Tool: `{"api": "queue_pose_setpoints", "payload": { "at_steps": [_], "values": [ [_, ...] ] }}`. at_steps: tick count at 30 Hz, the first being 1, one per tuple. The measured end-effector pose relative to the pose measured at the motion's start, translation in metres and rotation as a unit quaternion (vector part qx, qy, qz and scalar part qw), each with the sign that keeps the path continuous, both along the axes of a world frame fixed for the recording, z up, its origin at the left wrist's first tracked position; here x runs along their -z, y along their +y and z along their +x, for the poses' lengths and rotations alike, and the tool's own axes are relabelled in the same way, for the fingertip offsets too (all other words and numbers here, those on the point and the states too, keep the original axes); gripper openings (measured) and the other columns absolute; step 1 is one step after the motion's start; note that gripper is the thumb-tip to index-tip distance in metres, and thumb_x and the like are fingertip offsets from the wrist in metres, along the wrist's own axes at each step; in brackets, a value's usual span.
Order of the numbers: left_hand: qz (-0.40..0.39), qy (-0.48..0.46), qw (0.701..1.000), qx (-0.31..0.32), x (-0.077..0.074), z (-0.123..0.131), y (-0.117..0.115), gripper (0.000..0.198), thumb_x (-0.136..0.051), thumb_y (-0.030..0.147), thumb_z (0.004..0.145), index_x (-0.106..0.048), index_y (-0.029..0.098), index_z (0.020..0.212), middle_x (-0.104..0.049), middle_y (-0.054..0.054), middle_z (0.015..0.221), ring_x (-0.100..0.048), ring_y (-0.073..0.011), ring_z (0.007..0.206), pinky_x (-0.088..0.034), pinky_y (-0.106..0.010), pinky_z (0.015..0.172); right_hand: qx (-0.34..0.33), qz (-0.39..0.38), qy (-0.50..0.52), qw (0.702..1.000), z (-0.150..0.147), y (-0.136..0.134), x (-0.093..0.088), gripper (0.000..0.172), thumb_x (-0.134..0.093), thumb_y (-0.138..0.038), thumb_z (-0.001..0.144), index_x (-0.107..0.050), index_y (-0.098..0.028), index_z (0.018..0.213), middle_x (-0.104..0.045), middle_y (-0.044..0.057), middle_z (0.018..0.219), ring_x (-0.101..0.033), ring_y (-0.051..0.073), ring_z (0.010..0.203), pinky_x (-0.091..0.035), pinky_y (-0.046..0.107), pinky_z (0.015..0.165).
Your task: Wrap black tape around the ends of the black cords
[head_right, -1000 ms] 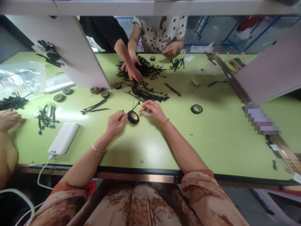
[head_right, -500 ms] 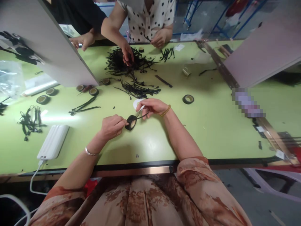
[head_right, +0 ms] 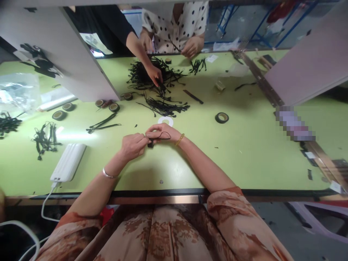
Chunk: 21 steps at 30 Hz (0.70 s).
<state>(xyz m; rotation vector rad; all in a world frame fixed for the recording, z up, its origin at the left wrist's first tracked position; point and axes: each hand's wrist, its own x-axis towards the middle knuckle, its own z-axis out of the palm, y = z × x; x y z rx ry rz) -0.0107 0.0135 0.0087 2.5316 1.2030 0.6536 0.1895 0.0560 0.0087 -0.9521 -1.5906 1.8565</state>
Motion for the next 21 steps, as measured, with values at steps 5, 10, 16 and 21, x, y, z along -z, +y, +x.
{"api": "queue_pose_setpoints", "payload": {
  "at_steps": [5,10,16,21],
  "values": [
    [-0.010,0.014,1.000,-0.018,0.005,0.001,0.002,0.028,-0.048,0.031,0.089,-0.053,0.019,0.065,-0.045,-0.004,0.061,-0.031,-0.0146,0.057,-0.012,-0.032,0.058,0.040,0.063,-0.034,0.997,-0.007,-0.003,0.004,0.033,-0.077,-0.036,0.072,-0.071,-0.014,0.096,-0.062,-0.003,0.057,-0.053,0.009,0.051,-0.040,0.021,0.051],
    [-0.033,0.019,0.999,-0.016,0.005,0.004,0.000,0.025,-0.051,0.033,0.088,-0.054,0.019,0.067,-0.046,-0.004,0.062,-0.031,-0.0139,0.056,-0.011,-0.031,0.058,0.111,-0.033,0.085,0.990,-0.010,-0.003,0.009,0.032,-0.077,-0.026,0.063,-0.068,-0.015,0.092,-0.066,-0.003,0.062,-0.057,0.010,0.055,-0.043,0.023,0.054],
    [-0.099,-0.006,0.995,-0.011,-0.002,0.006,-0.004,0.025,-0.054,0.036,0.086,-0.053,0.019,0.067,-0.048,-0.004,0.062,-0.035,-0.0141,0.056,-0.013,-0.029,0.058,0.162,-0.072,0.138,0.975,-0.010,-0.004,0.007,0.032,-0.078,-0.022,0.059,-0.065,-0.019,0.088,-0.069,-0.002,0.066,-0.063,0.013,0.060,-0.049,0.026,0.061],
    [-0.100,0.041,0.994,0.026,-0.001,0.009,-0.007,0.023,-0.052,0.034,0.086,-0.056,0.020,0.069,-0.055,-0.006,0.065,-0.043,-0.0156,0.059,-0.015,-0.028,0.057,0.113,-0.043,0.143,0.982,0.004,0.000,0.003,0.043,-0.081,-0.027,0.060,-0.060,-0.021,0.097,-0.070,-0.003,0.070,-0.064,0.014,0.062,-0.048,0.025,0.059]
  ]
}}
